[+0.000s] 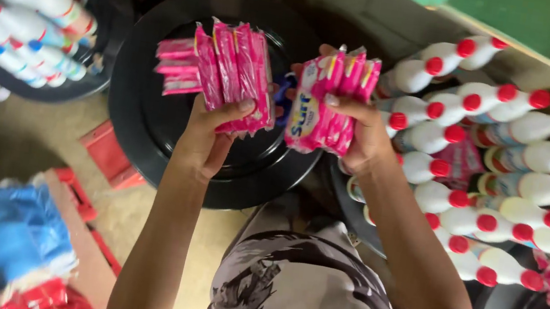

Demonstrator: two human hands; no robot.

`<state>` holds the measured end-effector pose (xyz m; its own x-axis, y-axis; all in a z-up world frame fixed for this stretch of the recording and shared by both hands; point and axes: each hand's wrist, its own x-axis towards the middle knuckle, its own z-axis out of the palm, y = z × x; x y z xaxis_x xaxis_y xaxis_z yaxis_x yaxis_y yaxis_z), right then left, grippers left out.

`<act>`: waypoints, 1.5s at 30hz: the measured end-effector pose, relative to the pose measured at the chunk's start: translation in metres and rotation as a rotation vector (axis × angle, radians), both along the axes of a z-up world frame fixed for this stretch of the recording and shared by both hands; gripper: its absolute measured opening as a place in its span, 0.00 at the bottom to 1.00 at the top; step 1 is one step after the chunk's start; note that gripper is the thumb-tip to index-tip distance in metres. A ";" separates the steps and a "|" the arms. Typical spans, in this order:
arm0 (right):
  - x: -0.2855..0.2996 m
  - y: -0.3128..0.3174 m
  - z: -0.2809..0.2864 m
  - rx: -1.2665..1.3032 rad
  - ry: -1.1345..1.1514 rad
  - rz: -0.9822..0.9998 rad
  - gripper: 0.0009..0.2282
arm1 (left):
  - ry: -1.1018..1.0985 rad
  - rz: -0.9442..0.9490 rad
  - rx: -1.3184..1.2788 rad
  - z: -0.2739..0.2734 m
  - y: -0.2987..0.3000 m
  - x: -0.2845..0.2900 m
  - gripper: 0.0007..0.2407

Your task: Organizing and wiping down laundry detergent and soap packages on store shelves and display lids.

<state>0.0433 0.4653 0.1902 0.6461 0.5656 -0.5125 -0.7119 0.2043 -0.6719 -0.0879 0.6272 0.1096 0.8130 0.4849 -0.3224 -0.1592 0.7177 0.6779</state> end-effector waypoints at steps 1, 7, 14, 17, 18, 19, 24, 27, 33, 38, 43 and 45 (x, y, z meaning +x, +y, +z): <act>0.004 0.002 -0.030 0.097 -0.134 0.097 0.37 | 0.043 0.028 0.090 0.011 0.006 -0.010 0.21; 0.015 0.025 -0.165 -0.169 -0.563 0.145 0.50 | 0.302 0.103 -0.014 -0.074 0.033 -0.069 0.17; -0.014 0.048 -0.281 -0.579 -0.218 0.096 0.37 | 0.632 0.154 -0.289 -0.317 0.046 -0.119 0.21; -0.014 0.075 -0.314 -0.741 -0.137 0.205 0.43 | 0.673 0.212 -0.351 -0.302 0.059 -0.092 0.20; -0.018 0.085 -0.327 -0.741 -0.132 0.215 0.43 | 0.680 0.220 -0.354 -0.318 0.058 -0.087 0.20; -0.017 0.098 -0.341 -0.773 -0.205 0.208 0.42 | 0.692 0.288 -0.354 -0.335 0.061 -0.077 0.18; -0.008 0.154 -0.386 -0.986 -0.370 0.184 0.39 | 0.796 0.468 -0.230 -0.378 0.066 -0.024 0.26; 0.006 0.181 -0.397 -1.284 -0.532 0.366 0.49 | 1.209 0.276 0.193 -0.375 0.080 0.006 0.39; -0.013 0.182 -0.376 -1.008 -0.485 0.154 0.48 | 1.320 0.179 0.619 -0.357 0.074 0.018 0.44; -0.033 0.168 -0.324 -0.914 -0.987 0.210 0.46 | 1.232 0.254 1.135 -0.282 0.059 -0.009 0.53; -0.030 0.128 -0.353 -0.895 -1.286 0.300 0.37 | 1.295 0.023 1.551 -0.285 0.049 -0.023 0.46; -0.026 0.122 -0.354 -0.890 -1.438 0.305 0.30 | 1.301 0.029 1.649 -0.288 0.049 -0.019 0.44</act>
